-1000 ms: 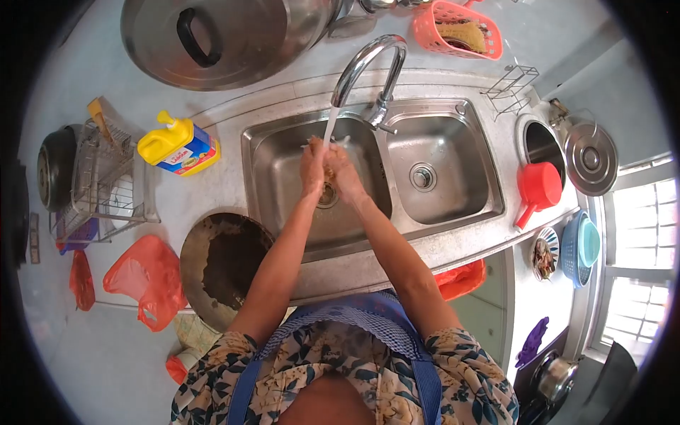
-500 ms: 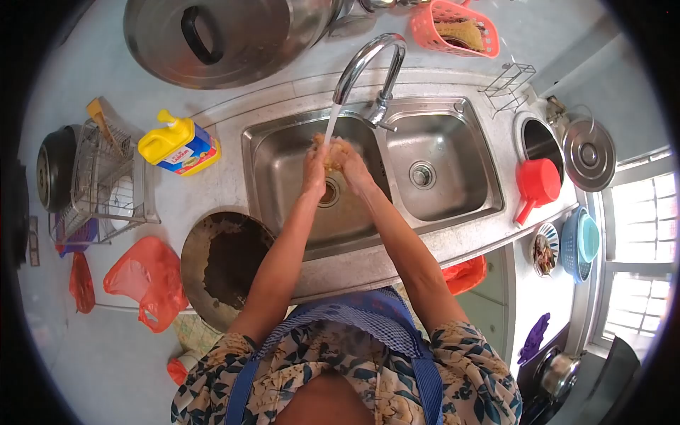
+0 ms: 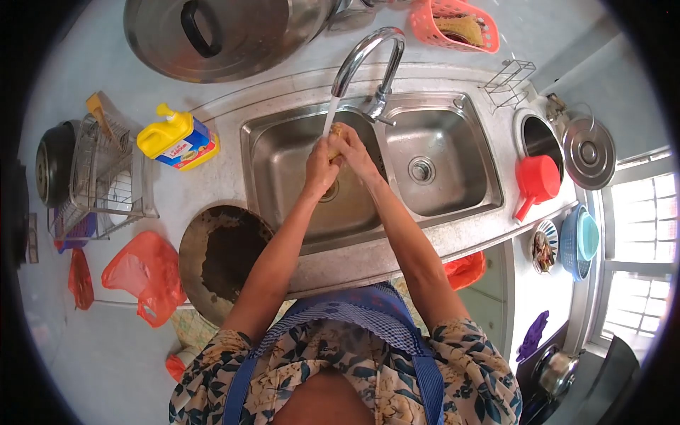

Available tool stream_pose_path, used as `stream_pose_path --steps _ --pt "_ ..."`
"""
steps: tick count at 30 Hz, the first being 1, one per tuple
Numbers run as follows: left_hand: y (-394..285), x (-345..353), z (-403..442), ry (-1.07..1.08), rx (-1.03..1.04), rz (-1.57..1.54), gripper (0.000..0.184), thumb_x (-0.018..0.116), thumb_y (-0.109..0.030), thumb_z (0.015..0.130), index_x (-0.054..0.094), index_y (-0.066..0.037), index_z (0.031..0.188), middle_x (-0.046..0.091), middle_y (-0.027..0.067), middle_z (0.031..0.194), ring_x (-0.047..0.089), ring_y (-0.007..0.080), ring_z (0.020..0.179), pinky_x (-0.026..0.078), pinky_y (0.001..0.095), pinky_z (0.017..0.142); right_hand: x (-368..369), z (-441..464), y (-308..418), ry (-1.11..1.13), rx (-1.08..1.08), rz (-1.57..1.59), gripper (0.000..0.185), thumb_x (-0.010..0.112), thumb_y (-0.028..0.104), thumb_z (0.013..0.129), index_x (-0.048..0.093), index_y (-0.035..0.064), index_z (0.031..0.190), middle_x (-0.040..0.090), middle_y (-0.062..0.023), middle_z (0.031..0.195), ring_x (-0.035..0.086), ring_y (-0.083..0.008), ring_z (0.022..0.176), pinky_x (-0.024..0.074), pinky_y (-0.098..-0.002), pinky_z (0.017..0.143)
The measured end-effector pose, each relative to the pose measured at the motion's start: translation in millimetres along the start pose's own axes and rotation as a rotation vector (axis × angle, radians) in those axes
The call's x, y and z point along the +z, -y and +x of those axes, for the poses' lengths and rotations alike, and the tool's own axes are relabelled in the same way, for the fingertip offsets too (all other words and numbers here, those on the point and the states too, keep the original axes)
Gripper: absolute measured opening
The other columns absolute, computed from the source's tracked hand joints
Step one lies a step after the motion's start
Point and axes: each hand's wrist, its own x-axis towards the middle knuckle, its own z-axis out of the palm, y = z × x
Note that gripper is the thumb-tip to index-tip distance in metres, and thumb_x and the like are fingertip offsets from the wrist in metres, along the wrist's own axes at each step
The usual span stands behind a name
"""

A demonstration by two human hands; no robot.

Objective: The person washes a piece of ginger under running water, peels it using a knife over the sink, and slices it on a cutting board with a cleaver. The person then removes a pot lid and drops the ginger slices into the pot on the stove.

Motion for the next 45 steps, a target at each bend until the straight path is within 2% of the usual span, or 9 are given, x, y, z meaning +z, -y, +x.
stream_pose_path --steps 7,14,20,27,30,36,38,41,45 --pt "-19 -4 -22 -0.014 -0.027 0.060 0.048 0.065 -0.001 0.068 0.047 -0.005 0.113 0.057 0.0164 0.097 0.056 0.0357 0.090 0.046 0.0408 0.076 14 6 -21 -0.240 0.110 0.185 0.024 0.058 0.023 0.086 0.047 0.0051 0.099 0.050 -0.0017 0.079 0.050 -0.0093 0.070 0.0442 -0.0246 0.059" --pt "-16 -24 -15 -0.142 0.381 0.298 0.045 0.065 -0.009 0.071 0.052 -0.006 0.113 0.059 0.0084 0.089 0.058 0.0261 0.078 0.046 0.0345 0.070 -13 33 -15 -0.103 0.473 0.562 0.022 0.059 0.029 0.086 0.051 0.0090 0.081 0.051 -0.0024 0.069 0.050 -0.0119 0.058 0.0432 -0.0256 0.051" --pt "2 -18 5 0.033 -0.361 -0.695 0.033 0.057 -0.022 0.083 0.054 -0.007 0.112 0.060 0.0081 0.087 0.055 0.0176 0.068 0.043 0.0306 0.059 1 15 3 0.002 0.088 0.399 0.019 0.060 0.026 0.085 0.051 0.0092 0.090 0.055 -0.0018 0.086 0.052 -0.0093 0.074 0.0451 -0.0228 0.061" --pt "23 2 29 0.053 -0.606 -0.481 0.032 0.049 -0.029 0.089 0.052 -0.003 0.107 0.056 0.0042 0.089 0.050 0.0096 0.065 0.040 0.0240 0.054 6 15 -10 -0.181 -0.202 -0.051 0.018 0.057 0.022 0.087 0.051 0.0074 0.096 0.057 -0.0041 0.087 0.054 -0.0106 0.075 0.0446 -0.0239 0.066" --pt "11 21 5 -0.123 -0.307 -0.654 0.032 0.051 -0.026 0.088 0.050 -0.002 0.109 0.056 0.0039 0.088 0.051 0.0095 0.064 0.041 0.0231 0.055 1 33 -5 -0.339 -0.124 -0.362 0.019 0.054 0.025 0.087 0.053 0.0058 0.088 0.060 -0.0055 0.082 0.056 -0.0153 0.068 0.0450 -0.0258 0.060" --pt "-2 -8 -3 0.030 -0.417 -0.962 0.030 0.053 -0.021 0.086 0.048 -0.002 0.109 0.049 0.0021 0.078 0.041 0.0058 0.052 0.034 0.0201 0.043 -5 65 -21 -0.087 0.350 0.365 0.024 0.044 0.025 0.092 0.054 0.0060 0.082 0.057 -0.0061 0.074 0.055 -0.0158 0.065 0.0468 -0.0285 0.053" --pt "7 -17 10 0.056 -0.506 -0.974 0.030 0.053 -0.024 0.086 0.051 -0.002 0.105 0.047 0.0025 0.075 0.040 0.0058 0.051 0.033 0.0203 0.041 -7 57 -12 0.095 0.263 0.298 0.012 0.048 0.014 0.090 0.048 0.0057 0.098 0.055 -0.0066 0.088 0.055 -0.0145 0.072 0.0484 -0.0279 0.058" --pt "24 -37 24 0.189 -0.632 -0.839 0.032 0.053 -0.031 0.085 0.057 -0.004 0.101 0.050 0.0036 0.079 0.044 0.0072 0.057 0.035 0.0203 0.045 0 28 1 0.276 0.138 0.323 0.041 0.057 0.004 0.084 0.032 0.0070 0.116 0.050 -0.0084 0.102 0.054 -0.0162 0.090 0.0474 -0.0308 0.076" --pt "39 -24 32 0.202 -0.475 -0.660 0.040 0.055 -0.028 0.084 0.051 -0.004 0.116 0.055 0.0067 0.093 0.053 0.0142 0.078 0.042 0.0248 0.062 -3 11 9 0.132 0.260 0.344 0.039 0.054 0.005 0.086 0.035 0.0053 0.119 0.051 -0.0080 0.106 0.056 -0.0147 0.091 0.0497 -0.0284 0.078"
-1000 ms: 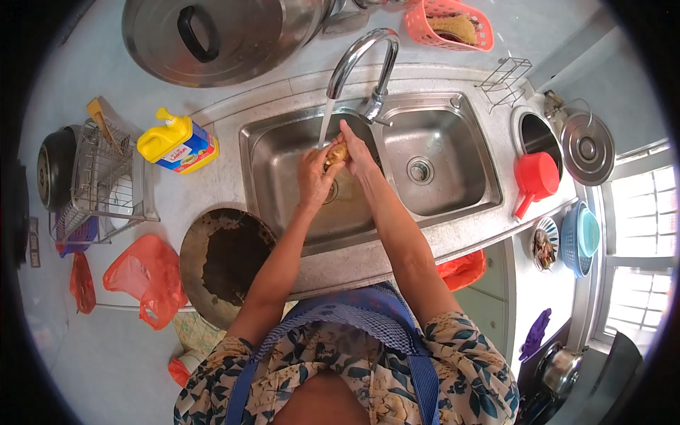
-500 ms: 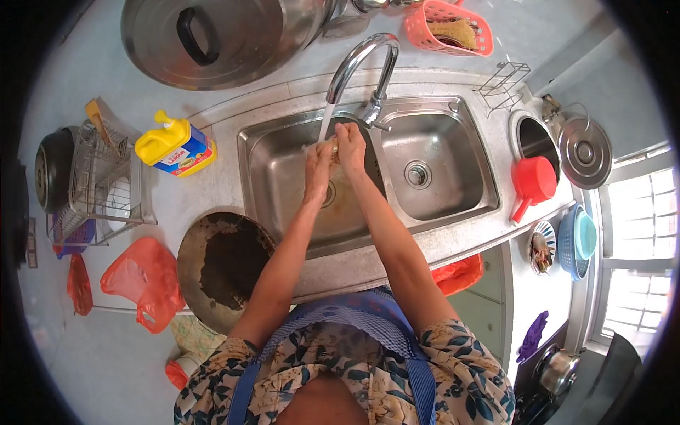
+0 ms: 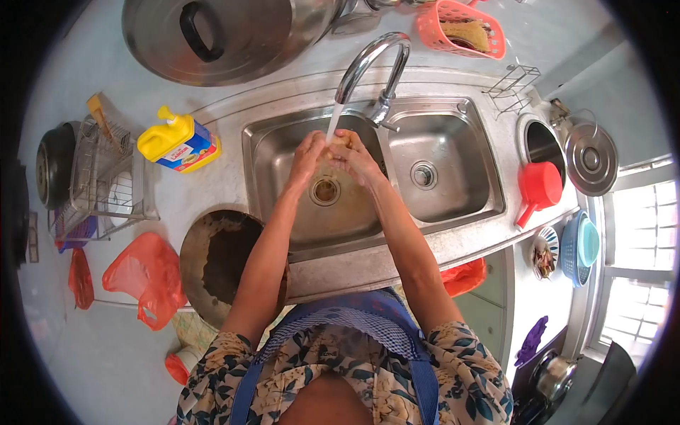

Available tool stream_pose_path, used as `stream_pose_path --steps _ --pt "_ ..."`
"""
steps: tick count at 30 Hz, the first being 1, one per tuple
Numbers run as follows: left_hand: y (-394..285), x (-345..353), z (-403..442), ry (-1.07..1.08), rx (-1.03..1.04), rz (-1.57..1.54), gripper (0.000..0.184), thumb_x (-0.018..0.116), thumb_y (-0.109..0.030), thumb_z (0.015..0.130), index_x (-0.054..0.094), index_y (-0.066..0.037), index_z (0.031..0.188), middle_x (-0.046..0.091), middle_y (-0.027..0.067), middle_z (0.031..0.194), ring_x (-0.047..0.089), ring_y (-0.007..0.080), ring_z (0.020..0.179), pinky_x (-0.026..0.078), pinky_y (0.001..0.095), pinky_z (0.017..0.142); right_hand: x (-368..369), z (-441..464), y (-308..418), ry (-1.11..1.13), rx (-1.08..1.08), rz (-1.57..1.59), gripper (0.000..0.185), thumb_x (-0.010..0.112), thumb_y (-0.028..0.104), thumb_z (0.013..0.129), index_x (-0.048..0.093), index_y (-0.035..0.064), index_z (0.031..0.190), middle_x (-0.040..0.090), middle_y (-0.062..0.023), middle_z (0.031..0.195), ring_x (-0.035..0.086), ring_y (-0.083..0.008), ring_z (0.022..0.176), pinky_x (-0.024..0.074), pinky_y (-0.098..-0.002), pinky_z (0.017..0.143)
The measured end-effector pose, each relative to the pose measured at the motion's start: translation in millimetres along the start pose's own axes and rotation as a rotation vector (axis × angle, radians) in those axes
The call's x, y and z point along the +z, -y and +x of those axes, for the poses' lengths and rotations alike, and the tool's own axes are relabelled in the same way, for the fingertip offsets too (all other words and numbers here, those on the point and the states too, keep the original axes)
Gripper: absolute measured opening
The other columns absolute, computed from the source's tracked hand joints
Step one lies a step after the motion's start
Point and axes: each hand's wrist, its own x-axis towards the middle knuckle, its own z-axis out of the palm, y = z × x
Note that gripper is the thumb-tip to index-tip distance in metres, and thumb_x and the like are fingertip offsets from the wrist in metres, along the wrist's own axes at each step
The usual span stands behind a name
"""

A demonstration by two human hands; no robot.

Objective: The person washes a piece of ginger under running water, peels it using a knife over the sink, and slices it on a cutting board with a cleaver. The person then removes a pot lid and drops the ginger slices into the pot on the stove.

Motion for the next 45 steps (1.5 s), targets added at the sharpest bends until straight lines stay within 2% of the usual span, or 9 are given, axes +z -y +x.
stream_pose_path --steps 2,11,14,20,23,29,30,35,45 --pt "-18 5 -13 0.077 -0.060 -0.100 0.048 0.058 -0.025 0.082 0.046 -0.005 0.123 0.056 0.0095 0.102 0.055 0.0193 0.089 0.044 0.0295 0.073 0 -1 0 -0.061 -0.061 0.039 0.037 0.053 0.008 0.087 0.037 0.0035 0.119 0.052 -0.0085 0.104 0.057 -0.0158 0.091 0.0502 -0.0288 0.080" --pt "-23 -13 -7 0.155 0.668 0.518 0.036 0.061 -0.011 0.082 0.048 -0.006 0.115 0.049 0.0048 0.110 0.052 0.0135 0.097 0.043 0.0281 0.083 -25 9 6 0.129 0.339 0.183 0.022 0.053 0.022 0.088 0.057 0.0027 0.098 0.058 -0.0043 0.081 0.057 -0.0128 0.069 0.0520 -0.0252 0.066" --pt "-15 -8 -10 0.209 0.249 -0.032 0.031 0.059 -0.013 0.083 0.048 -0.006 0.112 0.049 0.0044 0.106 0.051 0.0120 0.092 0.044 0.0278 0.081 -15 -3 16 0.028 0.384 -0.218 0.027 0.049 0.030 0.091 0.055 0.0042 0.099 0.057 -0.0052 0.085 0.056 -0.0085 0.072 0.0497 -0.0209 0.061" --pt "-14 7 -17 0.129 0.060 -0.186 0.034 0.054 -0.015 0.085 0.041 -0.005 0.115 0.051 0.0038 0.091 0.050 0.0100 0.084 0.044 0.0251 0.074 -4 -10 16 0.022 -0.244 -0.558 0.028 0.050 0.023 0.089 0.056 0.0011 0.105 0.057 -0.0038 0.082 0.056 -0.0138 0.073 0.0461 -0.0270 0.066" --pt "-5 7 -12 0.107 0.241 0.180 0.031 0.053 -0.014 0.084 0.043 -0.003 0.111 0.051 0.0057 0.089 0.051 0.0120 0.083 0.044 0.0257 0.070 -1 -15 16 -0.001 -0.440 -0.963 0.025 0.049 0.019 0.088 0.055 0.0007 0.104 0.057 -0.0083 0.084 0.055 -0.0168 0.075 0.0453 -0.0294 0.068" --pt "-26 25 -27 -0.081 0.179 0.249 0.026 0.057 -0.009 0.079 0.046 -0.001 0.101 0.052 0.0106 0.088 0.052 0.0199 0.082 0.043 0.0310 0.072 7 1 -15 -0.257 -0.285 -0.713 0.026 0.042 0.021 0.090 0.052 -0.0006 0.098 0.058 -0.0159 0.083 0.057 -0.0215 0.078 0.0441 -0.0318 0.070" --pt "-20 28 -26 -0.111 0.281 0.278 0.026 0.057 -0.008 0.077 0.046 -0.001 0.100 0.052 0.0116 0.088 0.052 0.0219 0.081 0.043 0.0315 0.072 -3 9 -27 -0.269 -0.416 -0.739 0.028 0.037 0.024 0.092 0.052 0.0015 0.098 0.054 -0.0059 0.079 0.050 -0.0136 0.072 0.0421 -0.0261 0.065" --pt "7 28 -17 -0.150 0.714 0.429 0.024 0.052 0.003 0.076 0.048 0.000 0.100 0.053 0.0101 0.085 0.052 0.0155 0.077 0.044 0.0270 0.066 -12 20 -37 -0.299 -0.264 -0.616 0.025 0.038 0.020 0.092 0.053 0.0009 0.099 0.054 -0.0044 0.081 0.051 -0.0131 0.073 0.0424 -0.0255 0.064" --pt "7 12 -14 0.020 0.086 -0.379 0.031 0.049 -0.007 0.078 0.045 -0.003 0.109 0.051 0.0039 0.095 0.051 0.0135 0.088 0.043 0.0287 0.078 6 -8 2 -0.107 -0.040 -0.257 0.018 0.045 0.015 0.090 0.054 0.0046 0.101 0.054 -0.0001 0.086 0.051 -0.0084 0.076 0.0427 -0.0233 0.067"
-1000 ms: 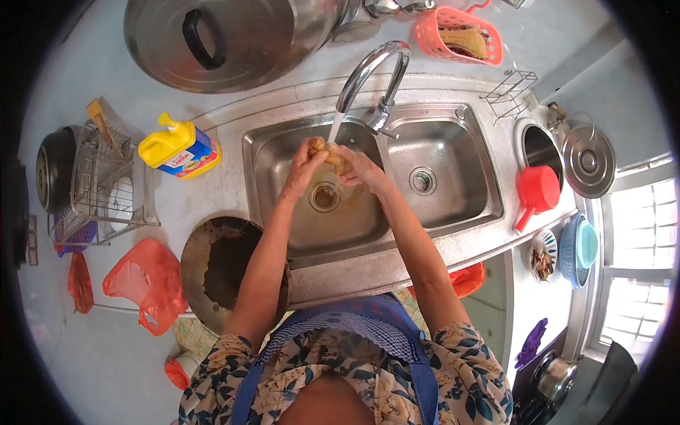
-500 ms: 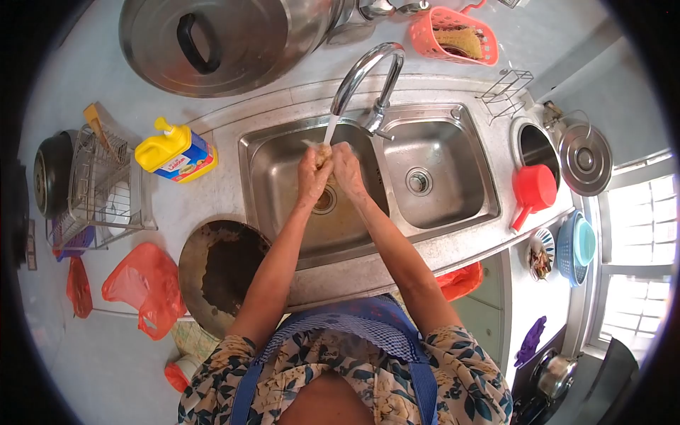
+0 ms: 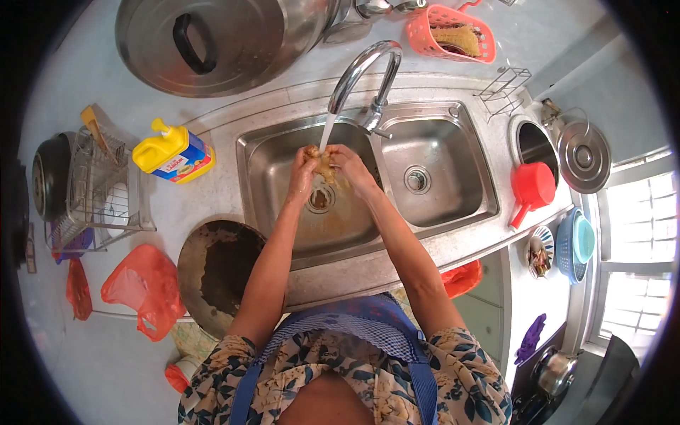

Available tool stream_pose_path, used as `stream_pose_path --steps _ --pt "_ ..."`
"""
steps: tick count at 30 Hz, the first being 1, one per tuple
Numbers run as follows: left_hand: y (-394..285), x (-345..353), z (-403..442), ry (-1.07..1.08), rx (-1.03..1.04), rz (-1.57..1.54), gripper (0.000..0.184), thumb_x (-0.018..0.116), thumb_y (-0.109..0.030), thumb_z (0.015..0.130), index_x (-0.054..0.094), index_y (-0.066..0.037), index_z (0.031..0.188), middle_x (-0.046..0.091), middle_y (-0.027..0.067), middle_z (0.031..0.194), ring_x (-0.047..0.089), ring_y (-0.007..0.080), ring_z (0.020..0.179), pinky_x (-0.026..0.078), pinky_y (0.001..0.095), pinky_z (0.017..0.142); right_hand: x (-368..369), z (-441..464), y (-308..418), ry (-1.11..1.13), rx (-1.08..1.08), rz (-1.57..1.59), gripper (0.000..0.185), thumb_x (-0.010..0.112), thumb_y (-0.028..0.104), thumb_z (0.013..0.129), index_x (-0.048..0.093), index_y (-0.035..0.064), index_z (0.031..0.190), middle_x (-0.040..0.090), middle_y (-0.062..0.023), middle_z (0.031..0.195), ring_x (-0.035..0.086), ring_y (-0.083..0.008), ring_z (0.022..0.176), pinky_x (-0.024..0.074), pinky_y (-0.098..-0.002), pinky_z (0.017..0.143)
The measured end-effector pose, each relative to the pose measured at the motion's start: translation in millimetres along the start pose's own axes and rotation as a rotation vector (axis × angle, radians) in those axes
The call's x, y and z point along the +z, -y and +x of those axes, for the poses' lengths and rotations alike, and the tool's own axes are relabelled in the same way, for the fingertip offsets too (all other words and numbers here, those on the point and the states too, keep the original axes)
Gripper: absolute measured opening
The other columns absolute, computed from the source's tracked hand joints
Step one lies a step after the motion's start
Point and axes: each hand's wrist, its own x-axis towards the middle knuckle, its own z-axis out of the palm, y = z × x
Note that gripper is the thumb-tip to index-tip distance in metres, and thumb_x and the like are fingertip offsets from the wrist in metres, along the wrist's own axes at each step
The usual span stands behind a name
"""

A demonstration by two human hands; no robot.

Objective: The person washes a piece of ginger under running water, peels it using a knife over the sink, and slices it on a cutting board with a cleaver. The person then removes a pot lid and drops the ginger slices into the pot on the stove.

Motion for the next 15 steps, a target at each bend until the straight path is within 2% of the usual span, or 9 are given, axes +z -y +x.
stream_pose_path --steps 1,3,6,9,12,15 --pt "-2 -5 3 0.006 -0.069 0.032 0.035 0.049 -0.006 0.077 0.044 -0.003 0.112 0.051 0.0038 0.096 0.050 0.0131 0.089 0.042 0.0282 0.078 -1 1 -5 0.024 -0.093 -0.092 0.017 0.046 0.014 0.089 0.054 0.0043 0.101 0.054 0.0000 0.085 0.050 -0.0078 0.076 0.0420 -0.0228 0.067" --pt "0 -6 4 0.058 -0.039 0.042 0.038 0.049 -0.004 0.075 0.044 -0.003 0.112 0.051 0.0035 0.097 0.050 0.0131 0.088 0.042 0.0283 0.078 -6 3 -18 0.065 -0.276 -0.277 0.015 0.048 0.011 0.088 0.054 0.0038 0.100 0.053 0.0001 0.083 0.048 -0.0067 0.076 0.0408 -0.0217 0.068" --pt "-1 -6 4 0.127 -0.010 0.054 0.042 0.051 0.000 0.072 0.045 -0.003 0.114 0.052 0.0034 0.098 0.051 0.0131 0.089 0.042 0.0282 0.078 -11 12 -25 -0.050 -0.293 -0.419 0.015 0.053 0.008 0.082 0.055 0.0003 0.096 0.053 -0.0007 0.078 0.047 -0.0061 0.072 0.0410 -0.0241 0.064" --pt "-9 0 -1 0.086 -0.013 -0.041 0.044 0.054 0.002 0.070 0.048 -0.003 0.113 0.054 0.0027 0.094 0.051 0.0116 0.084 0.042 0.0246 0.075 -7 19 -26 -0.038 -0.346 -0.460 0.009 0.049 0.008 0.085 0.051 0.0015 0.092 0.052 -0.0015 0.075 0.049 -0.0111 0.067 0.0415 -0.0276 0.060" --pt "-12 7 -5 -0.005 -0.015 -0.050 0.044 0.057 0.002 0.068 0.052 -0.003 0.111 0.055 0.0024 0.092 0.052 0.0110 0.081 0.042 0.0230 0.072 9 14 -20 -0.220 -0.569 -0.830 0.014 0.049 0.010 0.082 0.053 -0.0001 0.090 0.056 -0.0170 0.073 0.056 -0.0289 0.068 0.0436 -0.0376 0.062" --pt "-16 8 -11 -0.064 -0.009 0.018 0.043 0.059 0.003 0.068 0.054 -0.003 0.110 0.056 0.0022 0.092 0.053 0.0110 0.081 0.043 0.0231 0.071 18 17 -27 -0.242 -0.491 -0.670 0.016 0.046 0.012 0.081 0.052 -0.0010 0.089 0.054 -0.0244 0.076 0.054 -0.0389 0.073 0.0429 -0.0422 0.065"
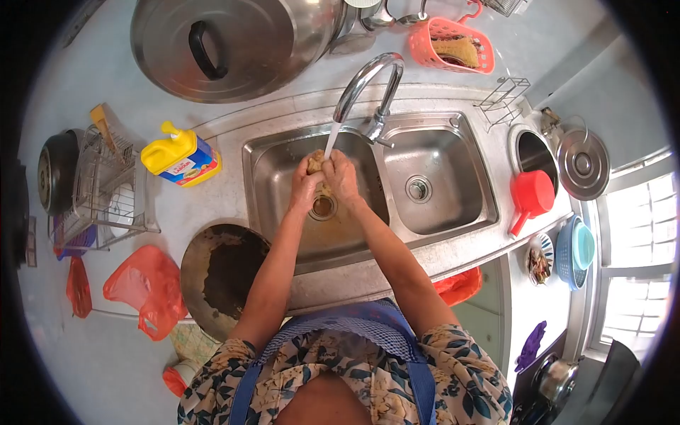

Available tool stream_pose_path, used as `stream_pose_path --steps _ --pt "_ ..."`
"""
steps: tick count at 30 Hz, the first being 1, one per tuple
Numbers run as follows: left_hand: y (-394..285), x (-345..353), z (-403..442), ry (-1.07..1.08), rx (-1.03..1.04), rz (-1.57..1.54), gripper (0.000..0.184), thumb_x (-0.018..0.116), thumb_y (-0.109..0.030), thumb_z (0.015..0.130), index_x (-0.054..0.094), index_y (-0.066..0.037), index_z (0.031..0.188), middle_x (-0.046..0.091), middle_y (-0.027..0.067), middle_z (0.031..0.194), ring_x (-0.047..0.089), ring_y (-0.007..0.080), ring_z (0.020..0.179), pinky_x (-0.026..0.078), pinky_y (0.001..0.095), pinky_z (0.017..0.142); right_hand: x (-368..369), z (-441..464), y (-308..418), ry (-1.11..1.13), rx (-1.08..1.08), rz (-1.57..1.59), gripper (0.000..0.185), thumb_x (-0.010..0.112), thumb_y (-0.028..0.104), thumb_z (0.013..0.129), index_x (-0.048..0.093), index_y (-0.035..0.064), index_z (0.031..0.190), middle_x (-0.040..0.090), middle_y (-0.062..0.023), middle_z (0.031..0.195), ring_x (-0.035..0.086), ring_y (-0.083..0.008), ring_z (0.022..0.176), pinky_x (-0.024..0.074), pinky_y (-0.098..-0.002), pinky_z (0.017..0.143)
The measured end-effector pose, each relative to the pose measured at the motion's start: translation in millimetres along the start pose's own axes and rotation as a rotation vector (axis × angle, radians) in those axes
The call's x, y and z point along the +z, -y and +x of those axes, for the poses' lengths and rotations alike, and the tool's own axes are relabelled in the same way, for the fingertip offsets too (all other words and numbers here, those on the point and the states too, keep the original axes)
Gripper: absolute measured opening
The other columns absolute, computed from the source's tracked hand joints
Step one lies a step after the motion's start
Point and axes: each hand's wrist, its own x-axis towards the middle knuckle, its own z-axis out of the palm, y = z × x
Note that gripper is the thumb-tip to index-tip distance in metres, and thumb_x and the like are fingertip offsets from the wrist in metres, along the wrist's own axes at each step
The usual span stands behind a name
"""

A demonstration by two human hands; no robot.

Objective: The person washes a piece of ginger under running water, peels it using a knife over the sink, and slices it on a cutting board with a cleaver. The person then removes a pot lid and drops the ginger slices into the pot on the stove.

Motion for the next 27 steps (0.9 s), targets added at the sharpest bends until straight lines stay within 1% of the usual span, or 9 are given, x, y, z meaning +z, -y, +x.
stream_pose_path --steps 3,6,10,14,17,20,23,26,27 --pt "-9 -2 -6 -0.010 -0.015 0.052 0.043 0.060 0.003 0.067 0.054 -0.003 0.109 0.056 0.0023 0.093 0.054 0.0110 0.081 0.044 0.0232 0.070 9 -1 -2 -0.010 0.110 0.104 0.019 0.045 0.014 0.083 0.053 -0.0009 0.091 0.055 -0.0193 0.073 0.056 -0.0326 0.067 0.0429 -0.0414 0.063" --pt "-8 -13 -7 0.042 -0.030 0.175 0.043 0.059 0.004 0.069 0.052 -0.003 0.111 0.054 0.0027 0.096 0.053 0.0119 0.087 0.043 0.0246 0.076 20 8 -20 0.015 0.290 0.422 0.015 0.045 0.011 0.086 0.055 0.0013 0.090 0.054 -0.0042 0.069 0.049 -0.0138 0.061 0.0417 -0.0291 0.054" --pt "2 -24 -4 0.080 0.018 0.030 0.043 0.058 0.007 0.071 0.050 -0.003 0.112 0.053 0.0026 0.098 0.051 0.0126 0.092 0.041 0.0256 0.081 1 15 -17 0.209 0.501 0.593 0.017 0.046 0.016 0.088 0.057 0.0052 0.096 0.057 -0.0037 0.082 0.050 -0.0048 0.066 0.0388 -0.0182 0.057" --pt "-4 -30 -3 0.082 -0.015 -0.163 0.042 0.058 0.007 0.073 0.049 -0.003 0.112 0.052 0.0028 0.098 0.051 0.0124 0.093 0.041 0.0259 0.082 -14 16 13 0.222 0.521 0.573 0.022 0.054 0.017 0.085 0.058 0.0056 0.103 0.059 -0.0015 0.084 0.048 -0.0056 0.066 0.0387 -0.0196 0.059" --pt "-4 -32 0 0.096 0.001 -0.057 0.042 0.059 0.006 0.073 0.049 -0.003 0.112 0.052 0.0029 0.100 0.051 0.0122 0.093 0.042 0.0259 0.082 -14 11 1 0.450 0.245 0.328 0.027 0.054 0.015 0.084 0.057 0.0045 0.108 0.058 -0.0012 0.084 0.049 -0.0067 0.068 0.0404 -0.0205 0.060" --pt "-8 -25 0 0.113 0.020 0.063 0.041 0.060 0.005 0.073 0.050 -0.003 0.113 0.052 0.0031 0.101 0.052 0.0120 0.092 0.043 0.0257 0.079 -12 4 -2 0.314 0.141 0.084 0.024 0.053 0.013 0.083 0.058 0.0029 0.104 0.056 0.0003 0.080 0.049 -0.0072 0.068 0.0406 -0.0206 0.059" --pt "-5 -20 7 0.093 0.063 0.251 0.042 0.062 0.003 0.072 0.052 -0.002 0.112 0.052 0.0051 0.105 0.052 0.0131 0.094 0.044 0.0260 0.079 -12 2 -19 0.219 0.141 0.055 0.020 0.051 0.013 0.083 0.059 0.0029 0.099 0.055 0.0011 0.077 0.048 -0.0070 0.066 0.0406 -0.0217 0.057" --pt "2 -13 18 0.069 0.091 0.395 0.044 0.064 0.001 0.070 0.053 -0.003 0.113 0.050 0.0085 0.110 0.051 0.0160 0.099 0.044 0.0274 0.081 2 -1 -22 0.052 0.282 0.509 0.017 0.050 0.013 0.083 0.059 0.0030 0.094 0.053 0.0024 0.074 0.046 -0.0056 0.064 0.0384 -0.0215 0.054" --pt "5 -12 21 0.078 0.111 0.360 0.045 0.064 0.000 0.070 0.053 -0.003 0.113 0.050 0.0085 0.109 0.051 0.0163 0.099 0.044 0.0276 0.081 0 0 -15 0.049 0.306 0.478 0.017 0.050 0.014 0.084 0.059 0.0038 0.094 0.053 0.0029 0.073 0.046 -0.0051 0.064 0.0382 -0.0210 0.053"
